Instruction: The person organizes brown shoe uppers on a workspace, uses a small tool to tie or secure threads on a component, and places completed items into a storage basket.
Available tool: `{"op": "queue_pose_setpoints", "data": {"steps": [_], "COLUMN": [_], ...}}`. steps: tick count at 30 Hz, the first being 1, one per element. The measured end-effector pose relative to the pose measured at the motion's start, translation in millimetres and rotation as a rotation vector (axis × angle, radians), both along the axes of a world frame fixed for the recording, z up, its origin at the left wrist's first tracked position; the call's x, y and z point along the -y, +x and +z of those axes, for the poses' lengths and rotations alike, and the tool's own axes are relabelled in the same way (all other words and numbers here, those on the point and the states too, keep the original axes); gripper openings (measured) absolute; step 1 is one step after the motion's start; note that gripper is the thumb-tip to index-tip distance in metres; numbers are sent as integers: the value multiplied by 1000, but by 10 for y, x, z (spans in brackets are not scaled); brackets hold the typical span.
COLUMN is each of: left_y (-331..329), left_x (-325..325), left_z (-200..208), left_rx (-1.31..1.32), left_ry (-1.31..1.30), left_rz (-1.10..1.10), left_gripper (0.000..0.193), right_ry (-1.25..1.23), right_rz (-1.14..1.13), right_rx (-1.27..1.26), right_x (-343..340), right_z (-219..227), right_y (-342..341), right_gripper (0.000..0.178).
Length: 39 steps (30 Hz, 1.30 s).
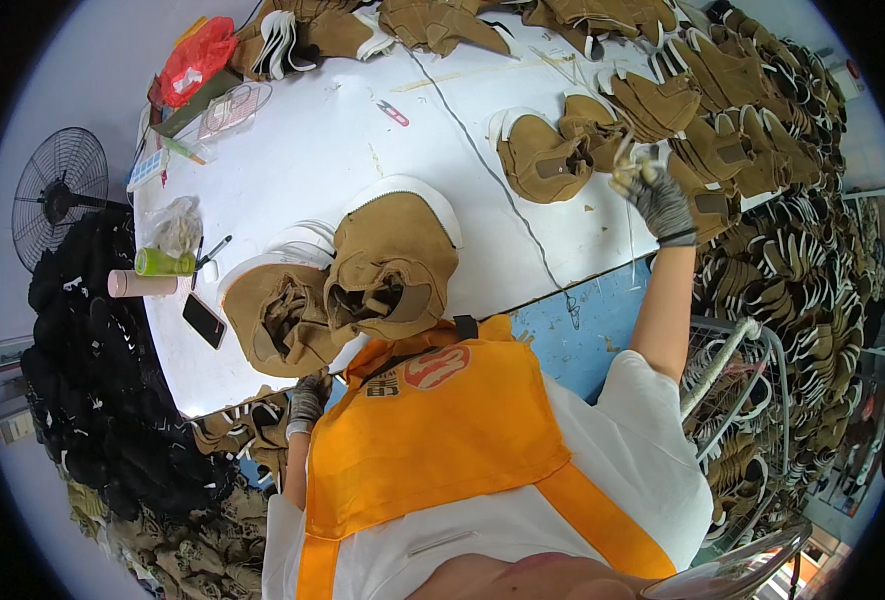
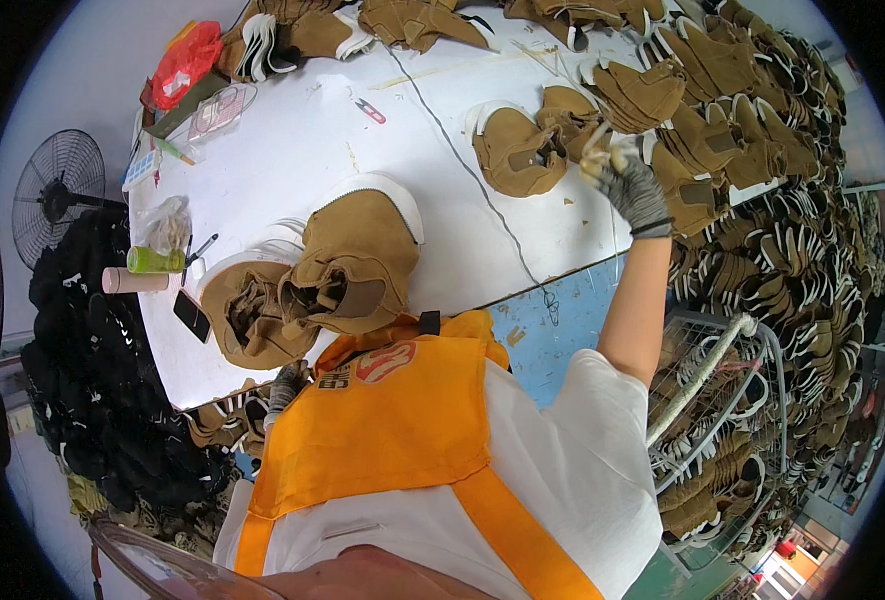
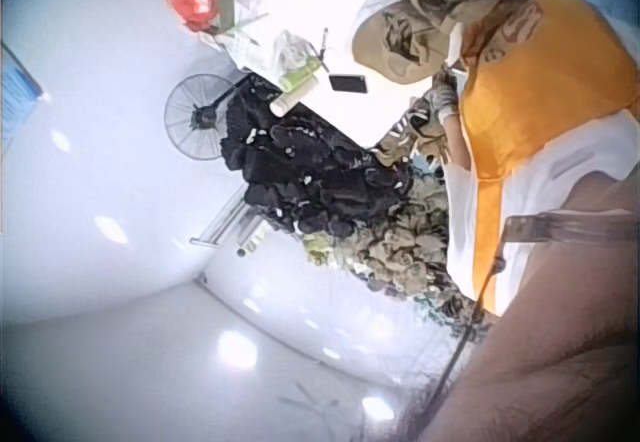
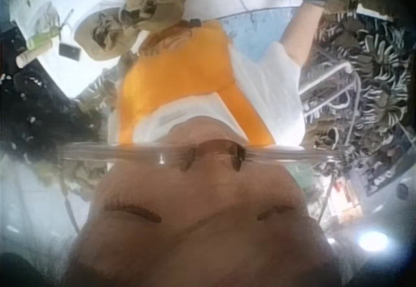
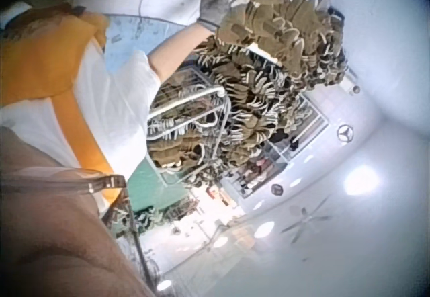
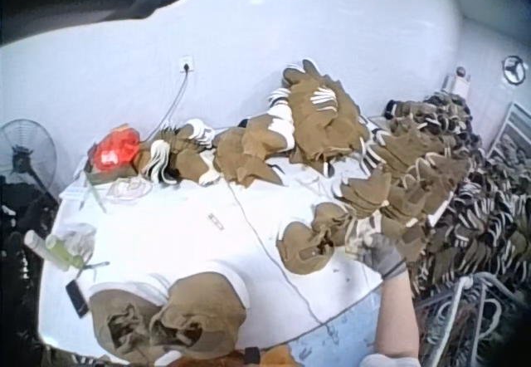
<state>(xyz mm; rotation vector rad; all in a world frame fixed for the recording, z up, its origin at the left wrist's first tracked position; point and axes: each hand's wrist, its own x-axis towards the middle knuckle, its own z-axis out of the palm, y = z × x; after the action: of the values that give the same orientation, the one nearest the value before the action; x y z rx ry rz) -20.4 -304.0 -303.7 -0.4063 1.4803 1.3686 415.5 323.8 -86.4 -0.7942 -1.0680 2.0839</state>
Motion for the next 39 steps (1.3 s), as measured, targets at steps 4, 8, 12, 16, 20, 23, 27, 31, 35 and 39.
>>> {"op": "queue_pose_setpoints", "data": {"steps": [4,8,12,16,20,23,27,31,35,39], "left_y": [24,-108,-281,-43,-113,-171,-340,-434,-399,-400], "left_x": [-39,142,140,-482,-653,-743,-578,-625,-772,-918], "left_z": [-26,-438,-405,447,678,799,284,63,330,646], "left_rx": [-51,-243,-971,-1244,-1381,-1285,-1169,-1033,-914,-1155], "left_ry": [-92,32,-172,-659,-818,-719,-245,-48,83,-11], "left_rz": [36,-130,-992,-1465,-1616,-1446,-961,-787,-716,-880], "left_gripper": [20,20,44,46,48,45,44,49,52,51], "right_ry": [97,-186,212,601,545,573,686,107,-710,1718], "right_rz": [-619,-908,-621,-67,-14,-249,-243,181,307,774], "right_rx": [220,423,1006,1729,1650,1443,1020,477,490,774], "right_x": [126,412,767,1058,867,934,1073,1533,2388,2578], "right_z": [-898,-1533,-2413,-1935,-2001,-1010,-318,-784,-753,-1351], "right_y": [586,703,914,537,936,468,-185,-957,-1778,-2061], "right_gripper": [39,14,17,41,66,74,50,52,71,61]}}
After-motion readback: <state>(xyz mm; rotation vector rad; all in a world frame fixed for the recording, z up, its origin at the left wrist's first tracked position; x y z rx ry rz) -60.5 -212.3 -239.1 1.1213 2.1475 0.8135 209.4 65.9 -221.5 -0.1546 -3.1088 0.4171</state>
